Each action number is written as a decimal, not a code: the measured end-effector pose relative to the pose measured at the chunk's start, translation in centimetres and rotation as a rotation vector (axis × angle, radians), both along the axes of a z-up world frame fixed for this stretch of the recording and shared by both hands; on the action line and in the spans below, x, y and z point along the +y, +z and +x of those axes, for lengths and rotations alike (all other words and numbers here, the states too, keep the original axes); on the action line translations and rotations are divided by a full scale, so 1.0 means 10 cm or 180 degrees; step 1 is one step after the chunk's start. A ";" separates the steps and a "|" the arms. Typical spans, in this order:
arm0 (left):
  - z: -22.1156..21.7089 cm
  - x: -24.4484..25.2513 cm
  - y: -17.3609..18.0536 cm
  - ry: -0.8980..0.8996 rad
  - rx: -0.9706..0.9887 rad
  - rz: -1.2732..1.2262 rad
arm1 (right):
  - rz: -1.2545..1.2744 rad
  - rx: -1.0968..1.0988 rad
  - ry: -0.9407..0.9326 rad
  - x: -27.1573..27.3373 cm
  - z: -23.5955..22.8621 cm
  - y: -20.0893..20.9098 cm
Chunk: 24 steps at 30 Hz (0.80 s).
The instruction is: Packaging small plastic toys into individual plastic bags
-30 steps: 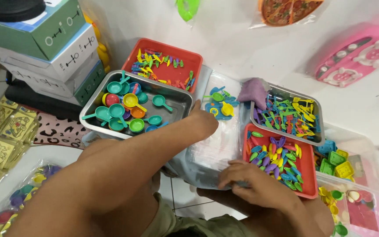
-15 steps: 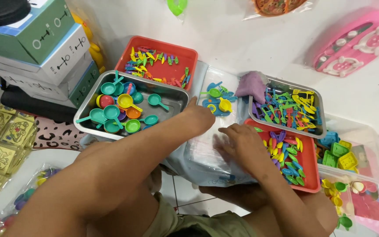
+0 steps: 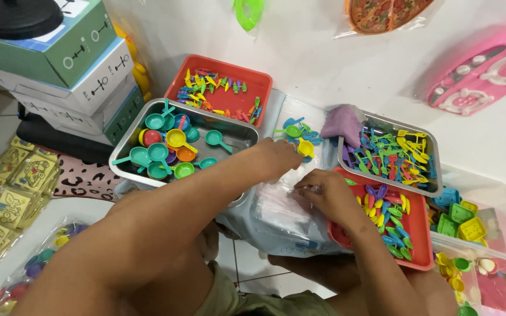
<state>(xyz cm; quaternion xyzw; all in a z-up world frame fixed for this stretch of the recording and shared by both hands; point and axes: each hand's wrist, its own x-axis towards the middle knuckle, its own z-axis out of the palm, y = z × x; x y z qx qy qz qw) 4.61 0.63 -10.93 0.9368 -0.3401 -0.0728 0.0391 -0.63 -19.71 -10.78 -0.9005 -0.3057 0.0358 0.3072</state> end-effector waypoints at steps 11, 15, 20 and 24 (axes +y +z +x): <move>-0.22 0.01 0.46 -0.0254 -0.0202 0.0523 | 0.0696 0.0087 -0.0630 -0.05 0.00 0.09; -0.30 0.11 0.73 -0.0304 -0.0232 0.0326 | 0.0935 0.0159 -0.0712 -0.05 -0.01 0.08; -0.05 0.22 0.56 -0.0425 -0.0087 -0.0419 | 0.0640 -0.0103 -0.0803 -0.04 0.22 0.15; -0.07 0.24 0.59 -0.0323 0.0164 -0.0554 | -0.0512 -0.1249 -0.0417 0.07 0.52 0.12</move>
